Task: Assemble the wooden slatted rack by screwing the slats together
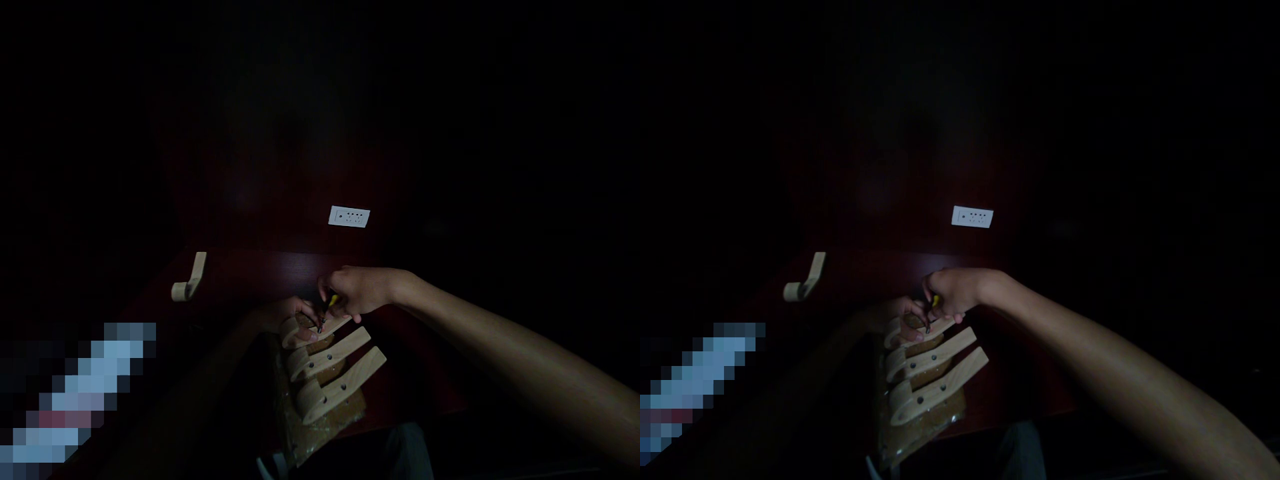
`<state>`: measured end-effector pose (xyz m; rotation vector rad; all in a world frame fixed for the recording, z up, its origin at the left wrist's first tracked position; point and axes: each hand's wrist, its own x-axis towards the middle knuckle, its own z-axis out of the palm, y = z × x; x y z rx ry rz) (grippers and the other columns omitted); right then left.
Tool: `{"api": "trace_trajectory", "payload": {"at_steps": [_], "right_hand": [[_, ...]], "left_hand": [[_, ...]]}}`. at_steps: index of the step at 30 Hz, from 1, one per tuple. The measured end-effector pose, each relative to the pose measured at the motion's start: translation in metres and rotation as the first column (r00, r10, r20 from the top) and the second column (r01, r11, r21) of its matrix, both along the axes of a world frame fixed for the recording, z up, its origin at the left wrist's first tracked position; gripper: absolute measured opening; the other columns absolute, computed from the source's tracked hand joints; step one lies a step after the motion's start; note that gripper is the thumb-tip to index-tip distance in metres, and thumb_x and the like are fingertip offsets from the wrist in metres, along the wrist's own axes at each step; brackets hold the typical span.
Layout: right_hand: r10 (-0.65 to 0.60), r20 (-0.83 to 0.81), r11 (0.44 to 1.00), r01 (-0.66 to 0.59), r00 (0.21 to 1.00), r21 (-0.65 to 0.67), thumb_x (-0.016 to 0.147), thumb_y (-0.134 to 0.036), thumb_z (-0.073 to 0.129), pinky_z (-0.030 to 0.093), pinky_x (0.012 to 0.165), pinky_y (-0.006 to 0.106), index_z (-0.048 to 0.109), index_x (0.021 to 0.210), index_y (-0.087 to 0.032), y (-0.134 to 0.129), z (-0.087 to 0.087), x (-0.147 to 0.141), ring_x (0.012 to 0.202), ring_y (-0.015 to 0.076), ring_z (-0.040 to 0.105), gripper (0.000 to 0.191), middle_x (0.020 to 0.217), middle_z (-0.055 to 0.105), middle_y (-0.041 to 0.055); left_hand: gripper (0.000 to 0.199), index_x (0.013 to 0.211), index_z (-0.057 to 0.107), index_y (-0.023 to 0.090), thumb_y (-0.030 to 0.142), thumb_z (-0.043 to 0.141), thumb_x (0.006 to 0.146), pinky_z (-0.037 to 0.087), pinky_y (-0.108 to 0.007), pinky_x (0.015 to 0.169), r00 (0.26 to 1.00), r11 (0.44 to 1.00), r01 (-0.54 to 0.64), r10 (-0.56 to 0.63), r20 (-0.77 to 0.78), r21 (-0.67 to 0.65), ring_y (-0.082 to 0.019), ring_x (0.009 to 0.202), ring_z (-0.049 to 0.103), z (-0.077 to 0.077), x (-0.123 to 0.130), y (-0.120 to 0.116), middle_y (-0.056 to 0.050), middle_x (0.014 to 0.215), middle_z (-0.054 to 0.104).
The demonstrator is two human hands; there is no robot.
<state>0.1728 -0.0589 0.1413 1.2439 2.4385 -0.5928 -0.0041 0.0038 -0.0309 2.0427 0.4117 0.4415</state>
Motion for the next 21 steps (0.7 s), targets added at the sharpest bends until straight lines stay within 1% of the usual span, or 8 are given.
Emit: {"api": "trace_trajectory", "payload": {"at_steps": [2,4,6,10,13,15,18,21], "right_hand": [[0.057,0.059,0.995,-0.061,0.997,0.084,0.080,-0.019,0.063,0.041,0.059,0.022,0.063,0.108,-0.014,-0.002,0.003,-0.003,0.069,0.0153,0.064,0.028,0.071,0.068,0.0023],[0.110,0.131,0.972,-0.134,0.985,0.191,0.081,-0.019,0.064,0.041,0.064,0.024,0.066,0.103,-0.014,-0.004,0.004,-0.005,0.081,0.0183,0.063,0.023,0.086,0.070,0.0069],[0.135,0.179,0.956,-0.175,0.975,0.235,0.083,-0.019,0.063,0.041,0.067,0.026,0.069,0.101,-0.014,-0.006,0.003,-0.007,0.087,0.0197,0.063,0.020,0.093,0.070,0.0089],[0.161,0.201,0.950,-0.207,0.966,0.232,0.086,-0.023,0.060,0.041,0.064,0.027,0.069,0.101,-0.014,-0.006,-0.001,-0.007,0.079,0.0188,0.064,0.020,0.091,0.071,0.0093],[0.190,0.190,0.946,-0.231,0.963,0.226,0.087,-0.022,0.059,0.040,0.062,0.026,0.069,0.100,-0.013,-0.007,-0.001,-0.008,0.078,0.0180,0.063,0.020,0.091,0.071,0.0098],[0.191,0.192,0.949,-0.232,0.963,0.215,0.086,-0.022,0.059,0.040,0.062,0.025,0.069,0.100,-0.012,-0.007,0.000,-0.010,0.078,0.0175,0.062,0.019,0.091,0.070,0.0097],[0.181,0.213,0.958,-0.221,0.960,0.185,0.086,-0.024,0.060,0.039,0.060,0.025,0.070,0.100,-0.011,-0.005,0.002,-0.014,0.074,0.0164,0.061,0.022,0.088,0.070,0.0089],[0.200,0.228,0.959,-0.238,0.953,0.154,0.086,-0.025,0.059,0.039,0.059,0.025,0.071,0.100,-0.011,0.000,0.002,-0.017,0.069,0.0150,0.059,0.024,0.085,0.070,0.0082]], "left_hand": [[0.027,0.092,0.075,0.015,0.032,0.075,0.071,0.043,-0.034,0.089,1.000,1.000,0.012,-0.012,-0.007,0.023,-0.025,0.098,0.061,0.003,0.000,-0.001,-0.009,0.106,0.066],[0.026,0.091,0.075,0.014,0.032,0.075,0.072,0.044,-0.033,0.089,1.000,0.999,0.021,-0.020,-0.020,0.028,-0.025,0.098,0.060,0.005,0.001,-0.001,-0.009,0.106,0.065],[0.026,0.091,0.075,0.014,0.031,0.074,0.072,0.044,-0.033,0.089,1.000,0.999,0.020,-0.020,-0.017,0.027,-0.024,0.099,0.060,0.006,0.001,-0.001,-0.009,0.108,0.064],[0.026,0.089,0.074,0.013,0.030,0.076,0.070,0.045,-0.033,0.089,1.000,1.000,0.009,-0.009,0.013,0.000,-0.026,0.101,0.060,0.004,0.002,-0.002,-0.009,0.108,0.065],[0.027,0.090,0.073,0.012,0.031,0.077,0.071,0.044,-0.033,0.092,1.000,1.000,0.010,-0.010,0.012,-0.014,-0.026,0.103,0.059,0.005,0.002,-0.004,-0.009,0.109,0.065],[0.026,0.094,0.070,0.012,0.031,0.075,0.077,0.045,-0.035,0.093,1.000,1.000,0.018,-0.018,-0.001,-0.016,-0.025,0.104,0.059,0.008,0.001,-0.006,-0.010,0.110,0.064],[0.028,0.111,0.062,0.013,0.032,0.062,0.091,0.050,-0.041,0.088,0.999,0.999,0.027,-0.027,-0.031,-0.021,-0.023,0.102,0.060,0.015,-0.002,-0.007,-0.009,0.115,0.061],[0.030,0.120,0.056,0.015,0.032,0.056,0.095,0.053,-0.042,0.084,0.998,0.999,0.026,-0.027,-0.052,-0.032,-0.023,0.101,0.061,0.022,-0.005,-0.008,-0.009,0.120,0.058]]}}
